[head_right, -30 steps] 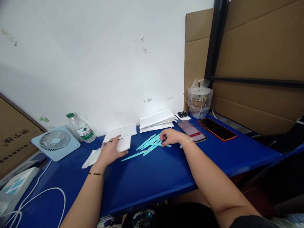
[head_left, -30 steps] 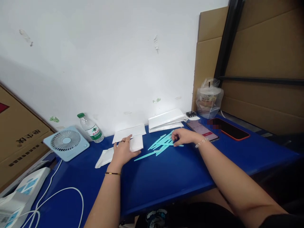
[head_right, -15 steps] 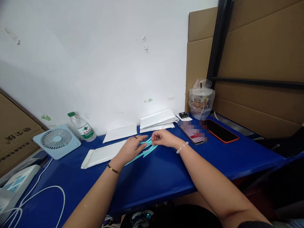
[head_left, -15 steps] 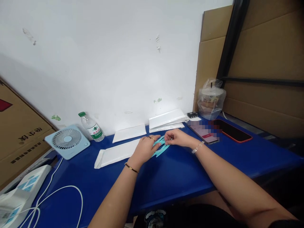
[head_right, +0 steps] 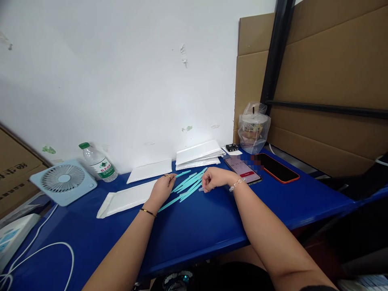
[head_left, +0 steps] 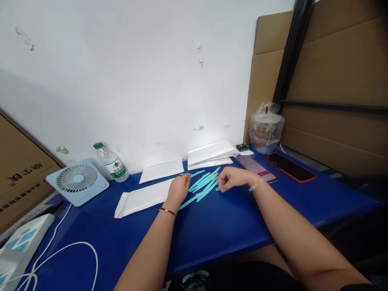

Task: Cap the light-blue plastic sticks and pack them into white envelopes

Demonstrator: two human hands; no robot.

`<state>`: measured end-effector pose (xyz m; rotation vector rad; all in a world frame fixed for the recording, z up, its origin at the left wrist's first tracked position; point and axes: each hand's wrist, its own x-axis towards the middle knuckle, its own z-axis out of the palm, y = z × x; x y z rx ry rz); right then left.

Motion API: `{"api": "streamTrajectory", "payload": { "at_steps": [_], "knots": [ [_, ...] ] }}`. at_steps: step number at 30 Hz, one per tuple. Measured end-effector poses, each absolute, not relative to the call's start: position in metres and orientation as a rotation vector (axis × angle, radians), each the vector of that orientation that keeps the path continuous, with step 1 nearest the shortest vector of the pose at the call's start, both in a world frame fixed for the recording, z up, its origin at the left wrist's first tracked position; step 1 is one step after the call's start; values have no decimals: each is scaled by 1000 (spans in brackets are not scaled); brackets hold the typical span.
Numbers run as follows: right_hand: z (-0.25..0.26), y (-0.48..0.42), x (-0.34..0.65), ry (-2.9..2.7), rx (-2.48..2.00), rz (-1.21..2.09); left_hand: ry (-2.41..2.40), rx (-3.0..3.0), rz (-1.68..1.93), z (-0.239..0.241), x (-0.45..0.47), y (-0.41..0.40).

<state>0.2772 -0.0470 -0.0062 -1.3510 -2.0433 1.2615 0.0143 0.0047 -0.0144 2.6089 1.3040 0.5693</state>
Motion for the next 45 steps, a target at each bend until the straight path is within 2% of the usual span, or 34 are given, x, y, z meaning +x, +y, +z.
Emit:
{"api": "streamTrajectory", "payload": {
  "at_steps": [9, 15, 20, 27, 35, 45],
  "knots": [
    [-5, -48, 271, -2175, -1325, 1219, 1319, 2680, 475, -19, 21, 0],
    [-6, -43, 271, -1945, -1470, 742, 1218, 2586, 382, -19, 23, -2],
    [-6, -43, 277, -1974, -1555, 519, 1056, 2526, 347, -13, 17, -10],
    [-1, -54, 303, -2044, -1802, 771, 1106, 2561, 383, 3, 1, -16],
    [-16, -42, 276, -1930, -1577, 1058, 1094, 2523, 329, -13, 7, -4],
    [-8, -45, 277, -2009, -1523, 956, 1181, 2583, 522, -23, 14, 3]
  ]
}}
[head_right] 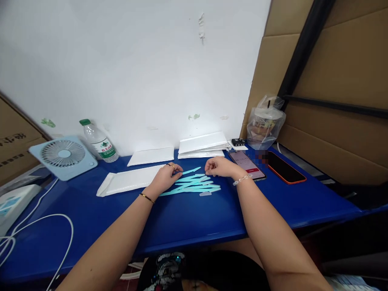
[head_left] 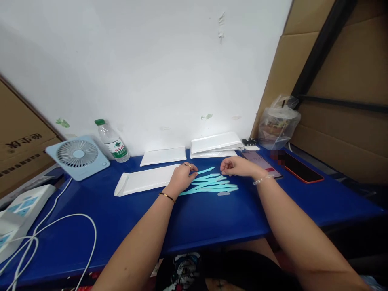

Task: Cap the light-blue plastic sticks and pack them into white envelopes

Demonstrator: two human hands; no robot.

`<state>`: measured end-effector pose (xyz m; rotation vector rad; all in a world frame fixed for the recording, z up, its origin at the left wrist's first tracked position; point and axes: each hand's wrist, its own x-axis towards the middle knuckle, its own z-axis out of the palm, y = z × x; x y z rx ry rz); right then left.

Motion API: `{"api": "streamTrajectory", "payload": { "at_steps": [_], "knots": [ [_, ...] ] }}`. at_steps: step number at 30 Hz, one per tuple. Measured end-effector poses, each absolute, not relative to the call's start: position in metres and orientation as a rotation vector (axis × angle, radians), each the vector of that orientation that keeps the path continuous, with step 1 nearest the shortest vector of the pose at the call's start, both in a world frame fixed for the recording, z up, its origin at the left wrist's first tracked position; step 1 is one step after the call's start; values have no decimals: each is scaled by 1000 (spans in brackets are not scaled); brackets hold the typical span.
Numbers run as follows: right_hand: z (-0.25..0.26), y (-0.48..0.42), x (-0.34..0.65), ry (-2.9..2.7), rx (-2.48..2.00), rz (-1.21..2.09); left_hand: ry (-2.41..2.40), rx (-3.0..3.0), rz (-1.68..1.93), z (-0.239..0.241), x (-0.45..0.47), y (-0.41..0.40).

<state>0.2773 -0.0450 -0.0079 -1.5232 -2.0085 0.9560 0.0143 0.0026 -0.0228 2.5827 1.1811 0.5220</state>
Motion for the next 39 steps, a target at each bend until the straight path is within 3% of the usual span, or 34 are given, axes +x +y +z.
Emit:
{"api": "streamTrajectory", "payload": {
  "at_steps": [5, 23, 31, 39],
  "knots": [
    [-21, -37, 267, -2048, -1587, 725, 1109, 2576, 425, -24, 16, -2],
    [-2, -44, 285, -1973, -1687, 773, 1334, 2578, 492, -24, 7, 9],
    [-1, -50, 261, -2341, -1422, 916, 1045, 2686, 462, -30, 11, 8],
    [-3, -49, 258, -2123, -1424, 998, 921, 2546, 580, -16, 14, -5]
  ]
}}
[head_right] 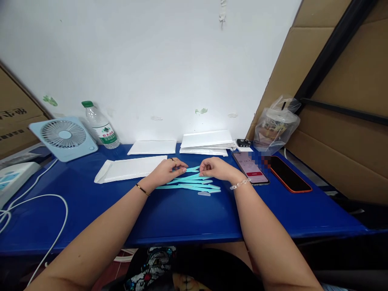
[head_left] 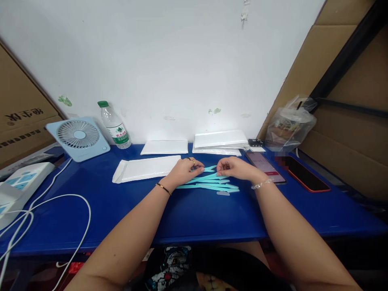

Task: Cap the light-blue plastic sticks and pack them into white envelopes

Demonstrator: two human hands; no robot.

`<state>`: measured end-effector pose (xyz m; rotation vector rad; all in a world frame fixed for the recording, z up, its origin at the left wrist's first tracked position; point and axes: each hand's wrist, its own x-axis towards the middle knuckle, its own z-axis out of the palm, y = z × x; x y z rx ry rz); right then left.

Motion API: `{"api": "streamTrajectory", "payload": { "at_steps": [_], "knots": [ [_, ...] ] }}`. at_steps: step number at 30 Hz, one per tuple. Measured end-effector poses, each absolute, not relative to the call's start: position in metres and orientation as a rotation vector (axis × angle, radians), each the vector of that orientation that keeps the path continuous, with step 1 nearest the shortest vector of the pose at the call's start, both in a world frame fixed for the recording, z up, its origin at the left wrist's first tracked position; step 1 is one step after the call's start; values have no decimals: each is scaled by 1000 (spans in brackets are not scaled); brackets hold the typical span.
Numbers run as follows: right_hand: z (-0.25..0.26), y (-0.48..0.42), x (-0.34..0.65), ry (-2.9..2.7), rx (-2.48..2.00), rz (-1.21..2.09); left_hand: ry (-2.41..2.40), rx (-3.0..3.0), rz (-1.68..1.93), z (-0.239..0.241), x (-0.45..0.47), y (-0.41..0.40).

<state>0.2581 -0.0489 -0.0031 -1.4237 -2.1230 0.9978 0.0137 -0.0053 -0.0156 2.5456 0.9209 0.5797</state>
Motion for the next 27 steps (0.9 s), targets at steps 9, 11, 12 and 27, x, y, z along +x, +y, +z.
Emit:
{"api": "streamTrajectory", "payload": {
  "at_steps": [9, 11, 12, 27],
  "knots": [
    [-3, -44, 257, -1896, -1403, 986, 982, 2491, 584, -15, 15, -2],
    [-4, -43, 262, -1886, -1399, 998, 1011, 2489, 593, -16, 14, 1],
    [-5, -42, 266, -1878, -1412, 995, 1035, 2486, 590, -18, 13, 2],
    [-10, -43, 274, -2246, -1543, 763, 1070, 2653, 565, -27, 16, 2]
  ]
}}
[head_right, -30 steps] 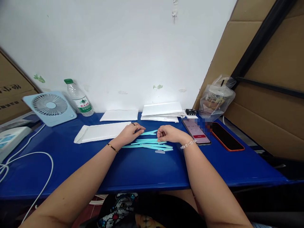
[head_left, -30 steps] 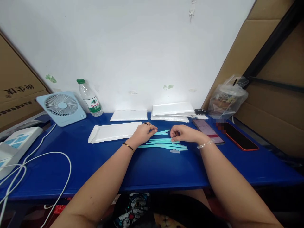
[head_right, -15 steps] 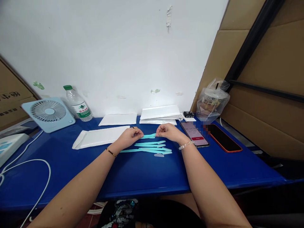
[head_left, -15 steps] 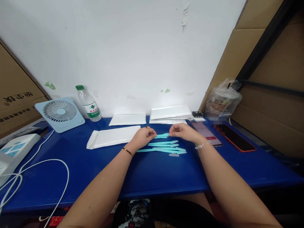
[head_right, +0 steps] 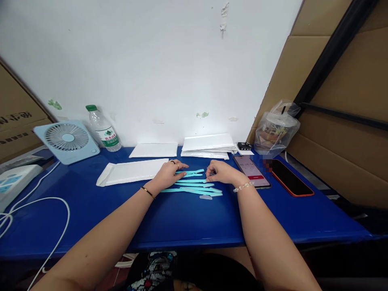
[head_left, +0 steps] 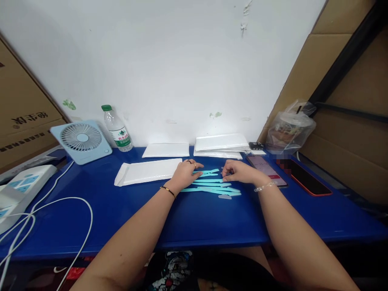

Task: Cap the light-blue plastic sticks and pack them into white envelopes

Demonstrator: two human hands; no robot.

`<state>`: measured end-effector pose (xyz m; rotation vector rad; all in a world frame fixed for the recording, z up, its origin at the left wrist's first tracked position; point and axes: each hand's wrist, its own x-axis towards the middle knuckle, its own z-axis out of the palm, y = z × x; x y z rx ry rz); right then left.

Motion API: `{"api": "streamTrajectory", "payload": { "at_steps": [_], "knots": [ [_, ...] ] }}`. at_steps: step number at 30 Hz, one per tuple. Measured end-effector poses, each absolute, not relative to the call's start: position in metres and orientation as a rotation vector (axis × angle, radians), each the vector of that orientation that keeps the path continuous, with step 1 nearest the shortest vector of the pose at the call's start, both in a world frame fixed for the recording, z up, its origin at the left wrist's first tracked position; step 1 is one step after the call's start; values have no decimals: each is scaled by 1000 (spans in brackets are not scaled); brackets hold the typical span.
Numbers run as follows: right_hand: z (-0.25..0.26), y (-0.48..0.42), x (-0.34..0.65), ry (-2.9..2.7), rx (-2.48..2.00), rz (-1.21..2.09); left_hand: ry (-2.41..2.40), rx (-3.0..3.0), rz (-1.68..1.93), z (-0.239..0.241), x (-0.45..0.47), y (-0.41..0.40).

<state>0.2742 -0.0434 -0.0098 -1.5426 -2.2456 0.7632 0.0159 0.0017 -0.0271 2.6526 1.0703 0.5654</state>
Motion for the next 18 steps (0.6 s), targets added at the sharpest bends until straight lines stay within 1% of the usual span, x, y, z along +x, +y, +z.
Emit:
{"api": "streamTrajectory", "payload": {
  "at_steps": [3, 7, 10, 18],
  "knots": [
    [-11, -44, 272, -2288, -1521, 745, 1027, 2680, 572, -22, 18, -5],
    [-10, -44, 269, -2311, -1517, 644, 973, 2744, 423, -19, 23, -10],
    [-12, -44, 268, -2291, -1550, 584, 1001, 2732, 391, -23, 25, -8],
    [-11, -44, 267, -2252, -1555, 751, 1038, 2699, 387, -21, 24, -5]
  ]
}}
